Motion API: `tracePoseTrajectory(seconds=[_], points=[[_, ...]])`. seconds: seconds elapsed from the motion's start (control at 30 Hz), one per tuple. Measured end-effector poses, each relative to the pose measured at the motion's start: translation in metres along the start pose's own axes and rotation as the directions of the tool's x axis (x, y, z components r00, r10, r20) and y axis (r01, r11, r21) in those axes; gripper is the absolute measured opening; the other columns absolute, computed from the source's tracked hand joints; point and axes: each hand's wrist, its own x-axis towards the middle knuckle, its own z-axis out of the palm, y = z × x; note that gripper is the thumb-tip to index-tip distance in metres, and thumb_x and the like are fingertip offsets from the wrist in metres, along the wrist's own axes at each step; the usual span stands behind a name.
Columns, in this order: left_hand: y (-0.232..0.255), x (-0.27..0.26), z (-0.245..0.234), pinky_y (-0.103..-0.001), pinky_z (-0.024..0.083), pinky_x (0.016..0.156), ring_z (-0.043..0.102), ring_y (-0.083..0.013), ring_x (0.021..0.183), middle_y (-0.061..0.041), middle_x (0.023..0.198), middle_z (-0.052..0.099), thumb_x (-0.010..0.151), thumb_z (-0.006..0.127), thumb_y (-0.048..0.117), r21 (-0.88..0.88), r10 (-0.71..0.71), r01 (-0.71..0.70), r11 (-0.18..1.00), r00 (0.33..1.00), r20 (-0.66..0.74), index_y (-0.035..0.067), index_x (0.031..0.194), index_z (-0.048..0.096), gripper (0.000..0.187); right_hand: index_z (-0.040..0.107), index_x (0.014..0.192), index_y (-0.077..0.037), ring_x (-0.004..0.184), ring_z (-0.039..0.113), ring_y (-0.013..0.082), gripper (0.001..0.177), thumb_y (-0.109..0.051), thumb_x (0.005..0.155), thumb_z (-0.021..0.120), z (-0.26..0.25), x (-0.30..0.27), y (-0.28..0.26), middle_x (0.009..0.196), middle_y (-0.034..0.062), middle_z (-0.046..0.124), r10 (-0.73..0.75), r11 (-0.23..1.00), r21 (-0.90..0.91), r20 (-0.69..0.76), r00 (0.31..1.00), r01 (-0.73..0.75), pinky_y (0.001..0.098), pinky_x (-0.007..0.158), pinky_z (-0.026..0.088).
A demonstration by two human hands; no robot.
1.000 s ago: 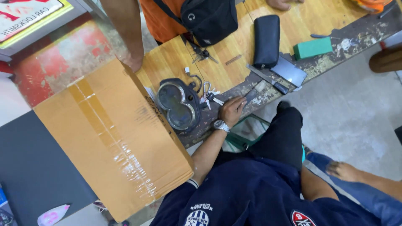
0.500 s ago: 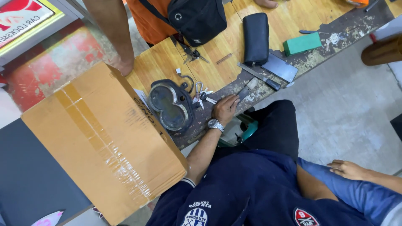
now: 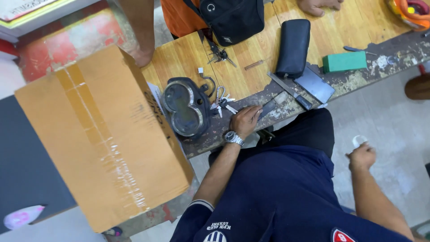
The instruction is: Repairing a lock mechanism by carefully manipulating internal pins and springs using a small pick and testing the cylinder with a key.
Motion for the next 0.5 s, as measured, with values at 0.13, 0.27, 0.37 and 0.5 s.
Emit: tracePoseTrajectory(seconds=[0.13,0.27,0.37,0.5], points=[[-0.007,-0.005,0.011,-0.035,0.062,0.082,0.076,-0.0223,0.094,-0.007,0.107,0.078,0.101,0.068,0.017,0.071,-0.055,0.056,0.996,0.998,-0.018,0.011,0.110,0.077,0.014,0.050,0.108,-0.005,0.073,0.060,0.0189,0.033,-0.034,0.125,0.048,0.012,-0.001,-0.108,0.092,0.0104,0.053,-0.356,0.932,0.126,0.138,0.924,0.340,0.0327,0.058,0.064],[-0.010,-0.018,0.022,-0.034,0.060,0.088,0.076,-0.0230,0.097,-0.008,0.106,0.078,0.101,0.068,0.019,0.119,-0.110,0.113,0.987,0.994,-0.027,0.009,0.107,0.078,0.015,0.057,0.111,-0.010,0.074,0.064,0.0172,0.016,-0.024,0.119,0.056,0.051,-0.038,-0.189,0.084,0.0075,0.057,-0.546,0.838,0.322,0.493,0.677,0.440,0.0320,0.072,0.060],[0.005,-0.013,0.024,-0.038,0.060,0.088,0.076,-0.0276,0.098,-0.009,0.104,0.079,0.098,0.072,0.016,0.059,-0.208,0.213,0.975,0.975,-0.072,0.011,0.109,0.080,0.015,0.063,0.115,-0.008,0.073,0.063,0.0134,0.020,-0.027,0.109,0.066,0.105,-0.078,-0.205,0.079,0.0066,0.062,-0.646,0.763,0.533,0.634,0.425,0.366,0.0298,0.069,0.053],[0.023,-0.017,0.038,-0.045,0.060,0.088,0.074,-0.0350,0.101,-0.012,0.101,0.079,0.093,0.076,0.011,-0.004,-0.274,0.275,0.961,0.954,-0.120,0.011,0.110,0.080,0.018,0.070,0.100,0.000,0.062,0.056,0.0131,0.025,-0.023,0.106,0.064,0.142,-0.149,-0.231,0.063,0.0087,0.059,-0.684,0.719,0.655,0.726,0.069,0.234,0.0319,0.057,0.049]])
